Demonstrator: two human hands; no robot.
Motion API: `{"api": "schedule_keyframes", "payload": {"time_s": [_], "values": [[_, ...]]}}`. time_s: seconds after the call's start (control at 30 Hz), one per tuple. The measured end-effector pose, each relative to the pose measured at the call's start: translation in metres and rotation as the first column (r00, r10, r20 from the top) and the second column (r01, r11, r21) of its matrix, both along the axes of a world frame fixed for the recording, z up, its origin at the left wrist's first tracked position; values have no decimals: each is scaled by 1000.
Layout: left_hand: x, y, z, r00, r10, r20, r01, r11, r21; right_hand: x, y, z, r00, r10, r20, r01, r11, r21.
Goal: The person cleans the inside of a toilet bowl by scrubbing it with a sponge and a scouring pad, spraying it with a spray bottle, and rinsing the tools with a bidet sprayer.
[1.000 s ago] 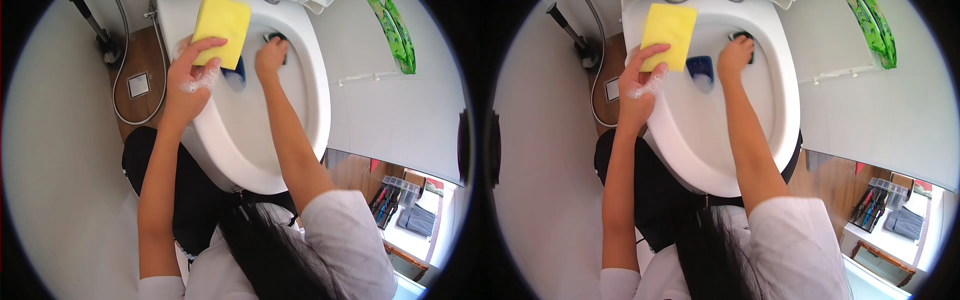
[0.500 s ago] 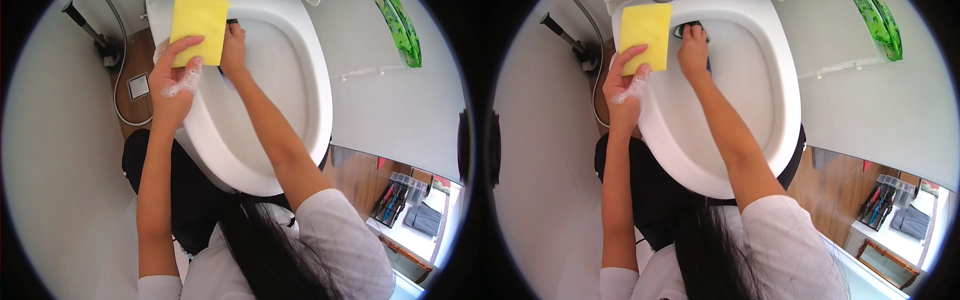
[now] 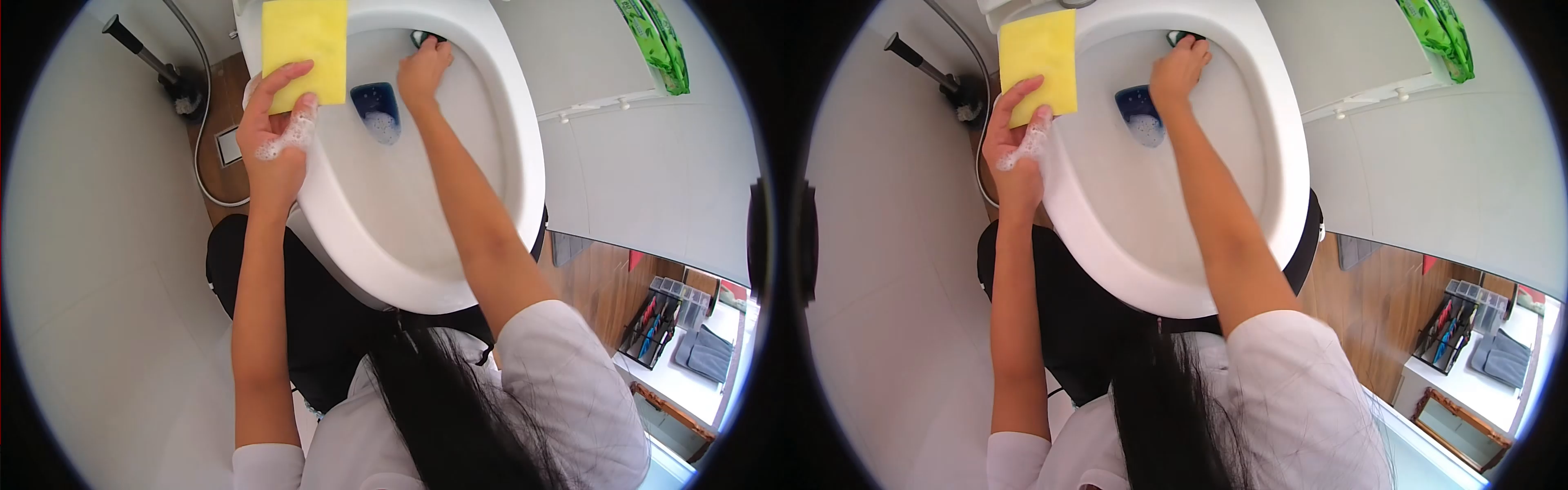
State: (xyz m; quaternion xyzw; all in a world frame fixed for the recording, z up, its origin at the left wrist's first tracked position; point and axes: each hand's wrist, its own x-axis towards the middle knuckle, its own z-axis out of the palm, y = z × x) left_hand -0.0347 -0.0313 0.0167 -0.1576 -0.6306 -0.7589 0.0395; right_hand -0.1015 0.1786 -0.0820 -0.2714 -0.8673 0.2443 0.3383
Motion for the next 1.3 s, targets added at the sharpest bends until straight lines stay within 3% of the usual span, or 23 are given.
{"api": "schedule_keyframes", "payload": {"time_s": [0.03, 0.07, 0.13, 0.17, 0.23, 0.3, 0.33, 0.37, 0.4, 0.43, 0.47, 0.5, 0.57, 0.63, 0.7, 0.77, 0.83, 0.9, 1.03, 1.07, 1.1, 1.2, 1.3], "values": [[-1, 0, 0, 1000, 6, 16, -6, 1000, 15, -4, -8, 2, 999, -30, 20, 31, 999, -22], [-1, -1, -1, 999, 11, 35, -12, 1000, 24, -15, -22, -2, 981, 65, -184, -138, 897, -421], [-3, 0, -5, 999, 29, 14, -30, 998, 49, -14, -68, -8, 945, 317, -78, -323, 943, -83], [-3, 2, -6, 999, 48, 2, -48, 995, 87, -9, -78, -8, 907, 399, -135, -408, 912, -47], [-1, 2, -5, 999, 41, 6, -41, 998, 57, 10, -57, 1, 816, 578, 12, -575, 810, 115], [0, 2, -3, 999, 34, 3, -34, 999, 33, -6, -2, -19, 940, 334, -73, -304, 914, 270], [-1, 1, -2, 998, 53, 21, -54, 998, 30, -1, 9, -7, 993, 104, -59, -95, 986, 138], [-1, 2, -1, 997, 72, 42, -73, 997, 27, -5, 2, -1, 993, 101, -66, -92, 987, 131], [-1, 3, -1, 997, 68, 41, -69, 997, 18, -9, -11, 2, 973, 99, -206, -160, 940, -302], [-1, 4, -1, 997, 80, 18, -81, 995, 63, -15, -26, 1, 942, 34, -333, -259, 703, -662], [-2, 4, 0, 996, 93, -6, -92, 990, 104, -26, -47, -32, 937, 251, -241, -346, 751, -562], [-4, 4, 1, 996, 91, -16, -89, 992, 91, -17, -85, -26, 889, 309, -339, -389, 900, -199], [-1, 5, 1, 993, 113, -20, -112, 992, 61, 10, -97, -2, 844, 340, -414, -470, 842, -267], [0, 3, 2, 993, 117, -3, -117, 992, 50, 23, -78, 5, 706, 654, -273, -699, 577, -423], [0, 4, 1, 993, 115, 1, -115, 992, 54, 8, -72, 9, 725, 623, -294, -687, 630, -361], [-1, -1, -2, 987, 157, -26, -159, 980, -118, -14, -76, 2, 895, 123, -428, -397, 654, -644], [-2, -2, -1, 990, 141, 15, -139, 983, -119, -20, -85, -8, 909, 131, -397, -378, 661, -649], [-6, 1, -3, 993, 106, 43, -103, 993, -64, -8, -100, -11, 909, 345, -233, -402, 872, -279], [-2, 3, -1, 991, 131, 25, -131, 991, -19, 11, -86, -5, 826, 555, -96, -561, 825, -67], [1, 1, 0, 990, 137, 23, -135, 988, -77, -2, -79, -7, 907, 415, -70, -418, 908, -34], [0, 1, 1, 990, 138, 14, -135, 982, -132, -10, -71, -11, 910, 407, -78, -411, 911, -35], [-3, -1, -4, 993, 117, -21, -119, 986, -116, -20, -65, -16, 943, 218, -252, -298, 889, -347], [-4, 1, -5, 993, 120, -8, -120, 991, -64, -7, -91, -6, 910, 380, -168, -415, 816, -402]]}}
